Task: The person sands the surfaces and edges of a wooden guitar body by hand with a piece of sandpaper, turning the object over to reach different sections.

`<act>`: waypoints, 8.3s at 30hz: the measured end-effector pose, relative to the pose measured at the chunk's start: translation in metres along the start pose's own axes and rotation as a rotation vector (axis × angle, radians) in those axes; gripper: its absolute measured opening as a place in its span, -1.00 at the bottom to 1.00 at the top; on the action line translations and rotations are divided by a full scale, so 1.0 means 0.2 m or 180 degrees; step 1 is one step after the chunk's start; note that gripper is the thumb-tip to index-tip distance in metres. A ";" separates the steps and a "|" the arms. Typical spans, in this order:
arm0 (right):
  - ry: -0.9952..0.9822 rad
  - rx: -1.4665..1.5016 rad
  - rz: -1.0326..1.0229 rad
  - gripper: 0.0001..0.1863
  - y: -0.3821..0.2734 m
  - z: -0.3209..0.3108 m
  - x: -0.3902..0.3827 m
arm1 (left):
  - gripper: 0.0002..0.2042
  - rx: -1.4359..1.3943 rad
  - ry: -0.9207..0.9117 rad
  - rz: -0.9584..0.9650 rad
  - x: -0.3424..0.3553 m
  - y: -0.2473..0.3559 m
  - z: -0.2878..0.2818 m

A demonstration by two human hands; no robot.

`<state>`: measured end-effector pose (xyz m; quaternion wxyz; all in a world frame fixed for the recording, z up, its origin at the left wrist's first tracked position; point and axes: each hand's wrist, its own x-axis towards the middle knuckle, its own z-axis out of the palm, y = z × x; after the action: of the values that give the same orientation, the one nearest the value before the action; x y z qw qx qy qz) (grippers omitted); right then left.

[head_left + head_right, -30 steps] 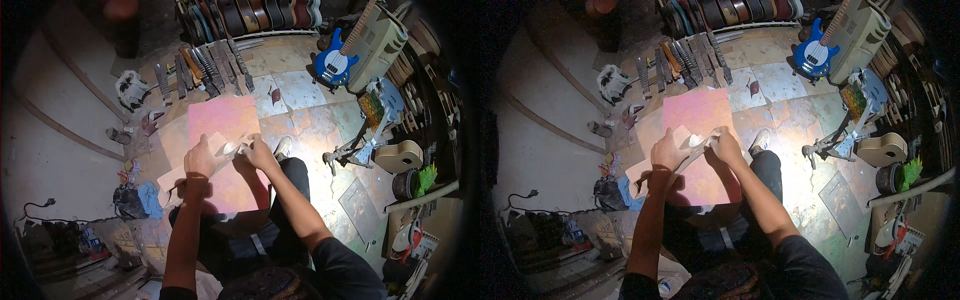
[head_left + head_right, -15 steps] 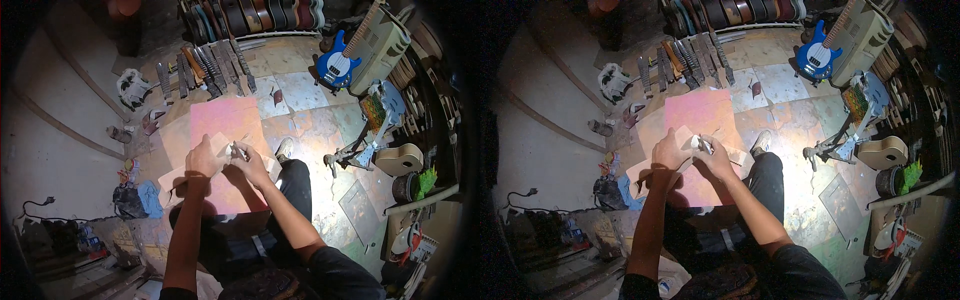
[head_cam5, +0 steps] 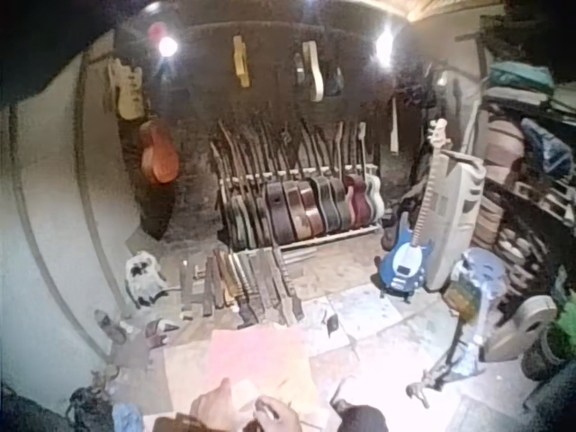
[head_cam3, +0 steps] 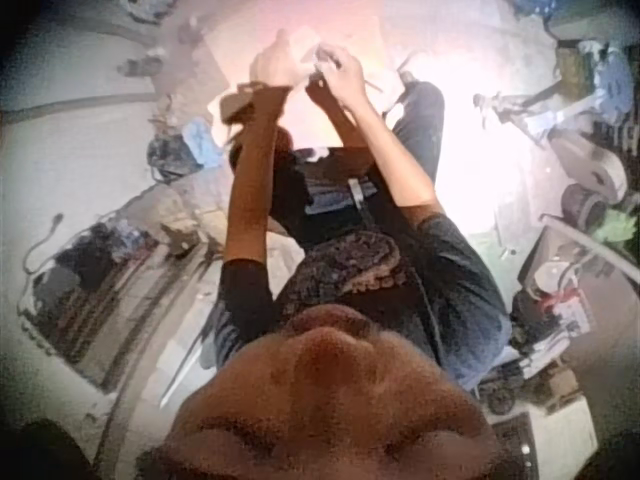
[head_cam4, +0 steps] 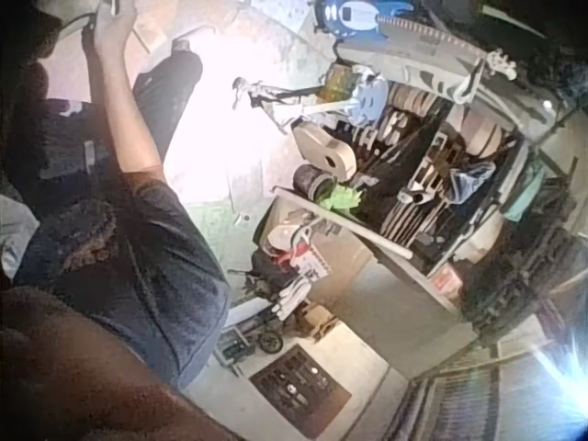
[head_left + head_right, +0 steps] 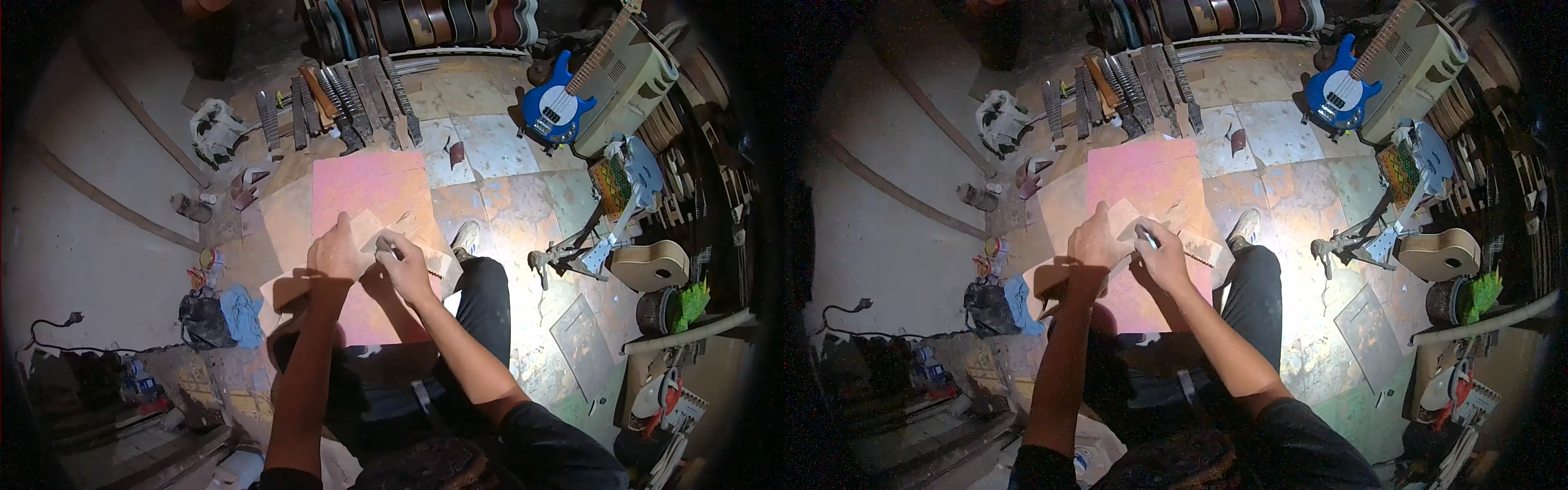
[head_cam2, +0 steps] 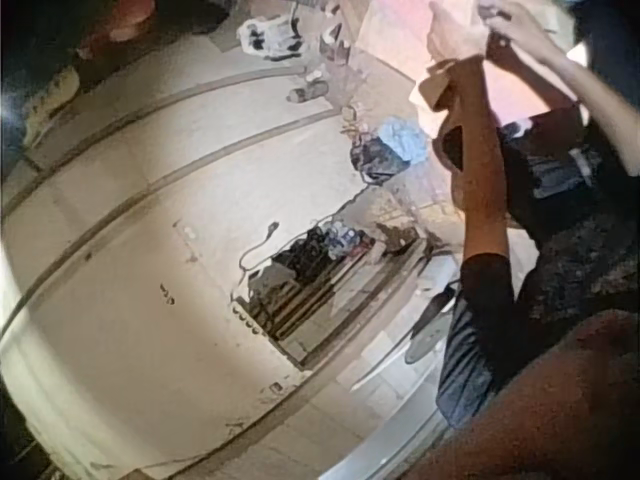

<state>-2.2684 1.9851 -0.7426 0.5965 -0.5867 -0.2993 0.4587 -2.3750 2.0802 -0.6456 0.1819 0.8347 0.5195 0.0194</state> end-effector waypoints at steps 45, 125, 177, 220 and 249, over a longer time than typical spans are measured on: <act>-0.0409 -0.2548 -0.0739 -0.47 0.00 -0.01 0.13 | -0.34 -0.0068 -0.0238 -0.0193 0.06 -0.03 -0.02; -0.0946 -0.1717 -0.0366 -0.44 -0.05 -0.05 0.06 | -0.45 -0.0059 0.0049 -0.0009 0.00 -0.03 -0.03; -0.1072 -0.1806 -0.1542 -0.52 -0.81 -0.13 -0.46 | -0.39 -0.3352 0.1305 0.0557 -0.54 -0.25 0.19; -0.1206 -0.1695 -0.1713 -0.32 -0.50 0.16 -0.61 | -0.37 -0.2693 0.1351 0.0113 -0.63 -0.16 0.07; -0.0859 -0.2332 -0.1524 -0.38 -0.52 0.06 -0.48 | -0.59 -0.1860 0.1369 0.0109 -0.56 -0.08 0.15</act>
<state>-2.2980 1.9152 -0.6228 0.3946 -0.6083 -0.6439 0.2442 -2.4338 1.9796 -0.6612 0.2990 0.7329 0.5043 0.3452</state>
